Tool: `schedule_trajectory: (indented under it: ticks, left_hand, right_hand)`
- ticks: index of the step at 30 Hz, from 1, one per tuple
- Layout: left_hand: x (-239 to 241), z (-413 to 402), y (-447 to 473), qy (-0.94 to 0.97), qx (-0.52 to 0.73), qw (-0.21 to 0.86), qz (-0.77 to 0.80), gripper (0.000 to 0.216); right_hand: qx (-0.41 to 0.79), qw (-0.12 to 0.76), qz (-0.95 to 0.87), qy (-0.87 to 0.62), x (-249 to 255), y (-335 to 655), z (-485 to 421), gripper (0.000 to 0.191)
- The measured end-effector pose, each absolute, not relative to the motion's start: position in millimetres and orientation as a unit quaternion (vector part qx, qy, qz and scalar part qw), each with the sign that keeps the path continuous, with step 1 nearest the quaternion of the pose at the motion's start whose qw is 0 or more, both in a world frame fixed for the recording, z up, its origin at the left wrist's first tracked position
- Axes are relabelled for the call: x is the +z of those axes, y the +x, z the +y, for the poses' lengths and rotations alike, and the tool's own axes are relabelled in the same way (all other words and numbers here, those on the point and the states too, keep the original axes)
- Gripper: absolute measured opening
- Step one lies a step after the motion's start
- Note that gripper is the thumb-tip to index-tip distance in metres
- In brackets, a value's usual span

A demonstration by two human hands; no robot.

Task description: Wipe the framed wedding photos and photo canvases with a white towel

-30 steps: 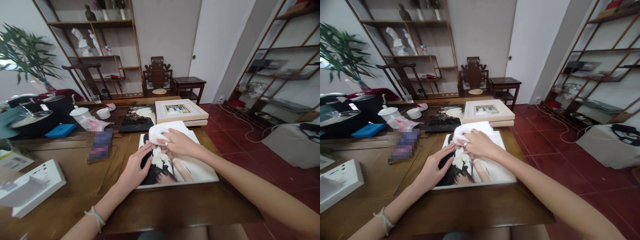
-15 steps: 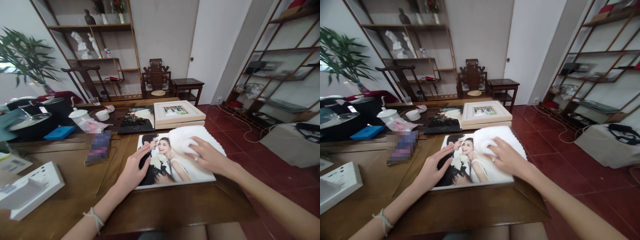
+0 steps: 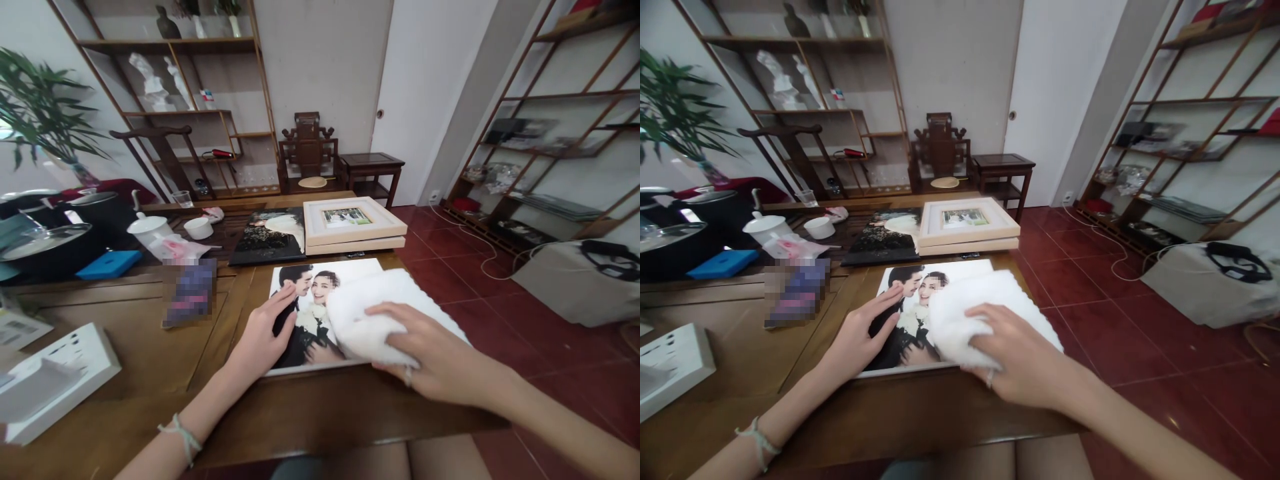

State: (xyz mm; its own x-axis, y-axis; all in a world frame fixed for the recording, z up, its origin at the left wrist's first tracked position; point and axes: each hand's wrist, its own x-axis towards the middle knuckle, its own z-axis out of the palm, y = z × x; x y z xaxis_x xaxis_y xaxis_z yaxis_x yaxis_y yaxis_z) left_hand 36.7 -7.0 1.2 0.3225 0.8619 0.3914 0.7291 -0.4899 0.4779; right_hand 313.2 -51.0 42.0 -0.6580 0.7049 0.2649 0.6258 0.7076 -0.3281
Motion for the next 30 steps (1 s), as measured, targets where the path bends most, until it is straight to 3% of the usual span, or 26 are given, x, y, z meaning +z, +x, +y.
schedule_trajectory:
  ticks: [10, 23, 30]
  left_hand:
    - [5, -8, 37, 0.803, 0.312, 0.113, 0.495, 0.037]
    - [2, -7, 39, 0.803, 0.316, 0.11, 0.493, 0.041]
    - [1, -7, 37, 0.808, 0.31, 0.1, 0.49, 0.039]
  right_hand:
    - [-0.016, 0.151, -0.916, -0.371, 24, 311, 41, 0.027]
    - [0.126, 0.009, -0.94, -0.317, 50, 311, -86, 0.037]
    - [0.086, 0.072, -0.929, -0.352, 45, 311, -45, 0.039]
